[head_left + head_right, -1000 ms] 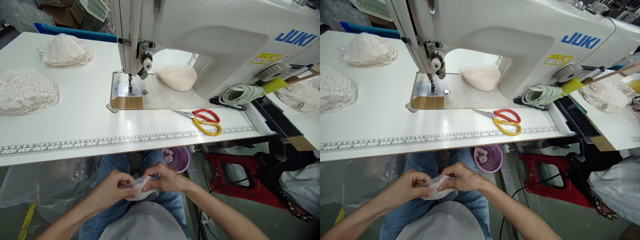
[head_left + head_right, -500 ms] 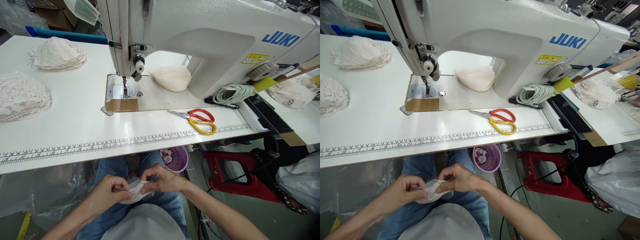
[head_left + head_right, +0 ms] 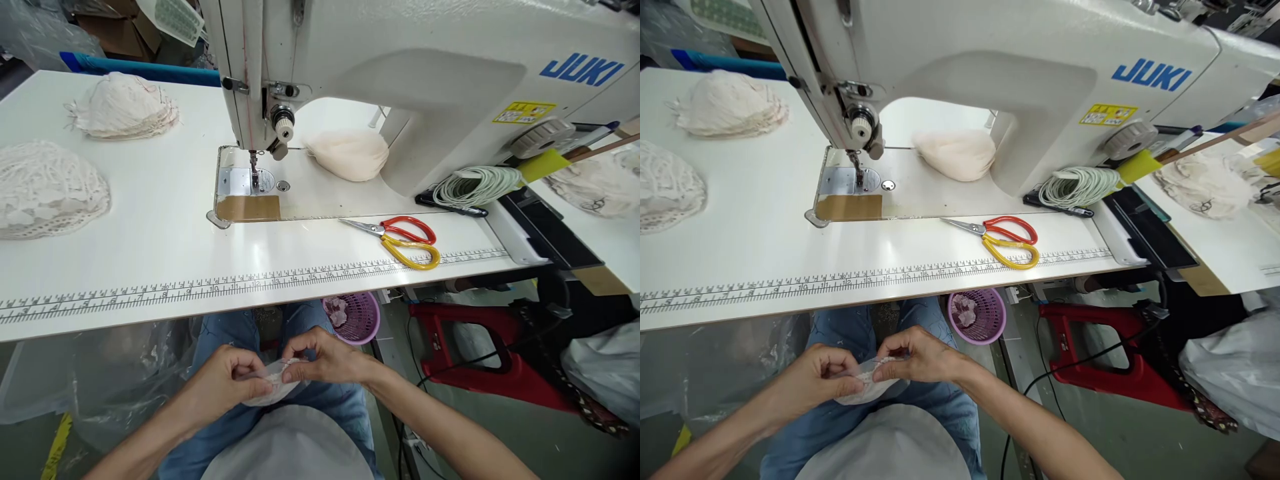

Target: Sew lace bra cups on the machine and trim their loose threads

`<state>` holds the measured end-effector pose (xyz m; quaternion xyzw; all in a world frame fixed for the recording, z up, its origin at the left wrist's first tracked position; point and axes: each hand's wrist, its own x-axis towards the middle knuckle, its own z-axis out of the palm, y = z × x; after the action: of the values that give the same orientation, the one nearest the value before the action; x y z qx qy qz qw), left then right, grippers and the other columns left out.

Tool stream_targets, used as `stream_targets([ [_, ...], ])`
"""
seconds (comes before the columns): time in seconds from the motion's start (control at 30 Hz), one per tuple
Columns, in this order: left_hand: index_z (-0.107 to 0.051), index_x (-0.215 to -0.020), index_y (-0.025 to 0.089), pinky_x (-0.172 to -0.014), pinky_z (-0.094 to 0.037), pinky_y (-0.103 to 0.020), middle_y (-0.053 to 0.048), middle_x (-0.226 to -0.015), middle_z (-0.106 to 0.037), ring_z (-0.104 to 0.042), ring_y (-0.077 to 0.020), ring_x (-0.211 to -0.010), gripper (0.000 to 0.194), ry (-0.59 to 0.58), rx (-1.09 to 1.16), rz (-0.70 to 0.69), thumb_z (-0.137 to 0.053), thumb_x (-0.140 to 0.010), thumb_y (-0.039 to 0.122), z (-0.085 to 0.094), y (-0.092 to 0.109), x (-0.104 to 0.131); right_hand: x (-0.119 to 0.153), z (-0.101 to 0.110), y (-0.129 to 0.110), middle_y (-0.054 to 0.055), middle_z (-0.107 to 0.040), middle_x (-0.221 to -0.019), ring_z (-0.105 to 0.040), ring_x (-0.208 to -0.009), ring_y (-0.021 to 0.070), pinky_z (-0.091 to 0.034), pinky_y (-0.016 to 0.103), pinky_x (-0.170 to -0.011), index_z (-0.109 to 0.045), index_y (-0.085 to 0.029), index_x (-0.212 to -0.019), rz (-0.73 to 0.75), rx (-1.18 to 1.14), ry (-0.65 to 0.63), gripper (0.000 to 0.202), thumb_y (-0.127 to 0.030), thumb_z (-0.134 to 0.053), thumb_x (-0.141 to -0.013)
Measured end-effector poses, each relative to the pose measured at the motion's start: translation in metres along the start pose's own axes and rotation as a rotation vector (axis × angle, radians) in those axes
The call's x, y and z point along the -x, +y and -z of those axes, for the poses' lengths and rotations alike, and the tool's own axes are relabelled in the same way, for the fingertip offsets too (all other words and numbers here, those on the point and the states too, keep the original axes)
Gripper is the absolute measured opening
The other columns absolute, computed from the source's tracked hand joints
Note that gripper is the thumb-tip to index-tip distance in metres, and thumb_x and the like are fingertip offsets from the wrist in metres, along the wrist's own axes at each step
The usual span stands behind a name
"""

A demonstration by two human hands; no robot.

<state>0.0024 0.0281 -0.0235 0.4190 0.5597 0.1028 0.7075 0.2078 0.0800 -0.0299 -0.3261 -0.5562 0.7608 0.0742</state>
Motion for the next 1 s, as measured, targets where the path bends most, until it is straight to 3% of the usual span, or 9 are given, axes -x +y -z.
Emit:
stream_targets([
  [0.3, -0.056, -0.054, 0.014, -0.047, -0.016, -0.023, 0.008, -0.049, -0.028, -0.023, -0.0083, -0.051, 0.026, -0.001, -0.014, -0.021, -0.064, -0.067, 0.036, -0.001, -0.001, -0.002, -0.004, -0.003, 0.002, -0.003, -0.053, -0.062, -0.042, -0.056, 0.0073, -0.033, 0.019, -0.051, -0.067, -0.012, -0.079, -0.002, -0.009, -0.003, 0.033, -0.043, -0.072, -0.069],
  [0.5, -0.07, -0.074, 0.012, -0.053, -0.03, -0.021, 0.001, -0.058, -0.055, -0.041, -0.0106, -0.056, 0.028, -0.066, 0.056, 0.021, -0.064, -0.069, 0.038, 0.004, -0.004, 0.001, -0.003, -0.001, 0.003, -0.001, -0.057, -0.067, -0.047, -0.06, 0.0084, -0.038, 0.02, -0.057, -0.066, -0.012, -0.075, -0.068, -0.076, 0.013, 0.037, -0.046, -0.075, -0.065],
  [1.0, -0.073, -0.077, 0.013, -0.055, -0.038, -0.019, -0.001, -0.063, -0.067, -0.053, -0.011, -0.057, 0.021, -0.074, 0.12, 0.026, -0.067, -0.069, 0.032, 0.01, -0.002, 0.005, -0.006, -0.003, 0.005, 0.0, -0.062, -0.07, -0.053, -0.064, 0.0102, -0.041, 0.021, -0.061, -0.069, -0.013, -0.078, -0.082, -0.109, -0.03, 0.035, -0.046, -0.074, -0.065],
])
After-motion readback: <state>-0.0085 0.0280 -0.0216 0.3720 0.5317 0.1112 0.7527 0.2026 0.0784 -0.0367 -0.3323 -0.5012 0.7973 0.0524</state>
